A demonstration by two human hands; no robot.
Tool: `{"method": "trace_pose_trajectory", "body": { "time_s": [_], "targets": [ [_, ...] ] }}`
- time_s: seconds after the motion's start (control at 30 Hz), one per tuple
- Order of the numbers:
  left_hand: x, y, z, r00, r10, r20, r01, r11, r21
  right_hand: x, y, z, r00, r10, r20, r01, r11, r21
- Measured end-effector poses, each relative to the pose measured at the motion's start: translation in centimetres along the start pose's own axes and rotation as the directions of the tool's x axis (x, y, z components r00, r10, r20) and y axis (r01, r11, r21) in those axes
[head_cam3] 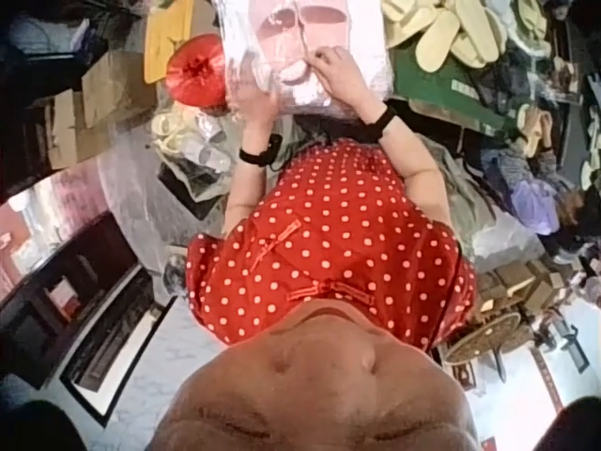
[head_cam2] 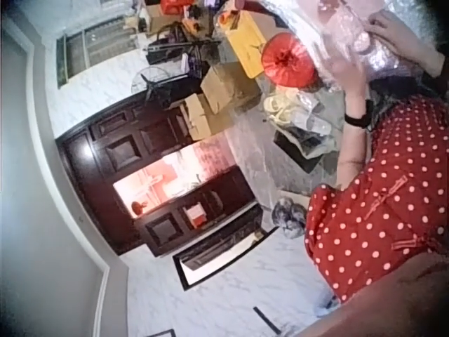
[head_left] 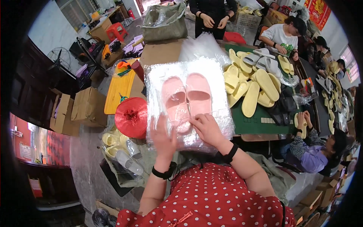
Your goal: The recorder is picking up pairs of slippers from a pile, inspecting them, and placing them onto a stack of plastic sheets for packaging.
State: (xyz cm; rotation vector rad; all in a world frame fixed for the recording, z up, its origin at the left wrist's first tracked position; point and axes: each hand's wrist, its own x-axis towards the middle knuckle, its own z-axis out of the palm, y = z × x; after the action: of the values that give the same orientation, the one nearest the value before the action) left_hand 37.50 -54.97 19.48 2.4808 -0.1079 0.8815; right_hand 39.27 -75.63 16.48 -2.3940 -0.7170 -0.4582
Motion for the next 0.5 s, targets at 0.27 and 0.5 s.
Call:
{"method": "trace_pose_trajectory", "body": {
  "time_s": [0.27, 0.5],
  "targets": [
    [-3.5, -4.0, 5.6, 0.851, 0.083, 0.519, -0.053, 0.996, -0.074, -1.1, 2.7, 0.8, 0.955, 0.233, -0.185, -0.210, 0.968, 0.140],
    [-3.1, -3.3, 6.8, 0.879, -0.132, 0.458, 0.239, 0.953, -0.184, -2.0, 4.2, 0.4, 0.763, 0.603, -0.233, -0.559, 0.797, 0.228]
  ]
}}
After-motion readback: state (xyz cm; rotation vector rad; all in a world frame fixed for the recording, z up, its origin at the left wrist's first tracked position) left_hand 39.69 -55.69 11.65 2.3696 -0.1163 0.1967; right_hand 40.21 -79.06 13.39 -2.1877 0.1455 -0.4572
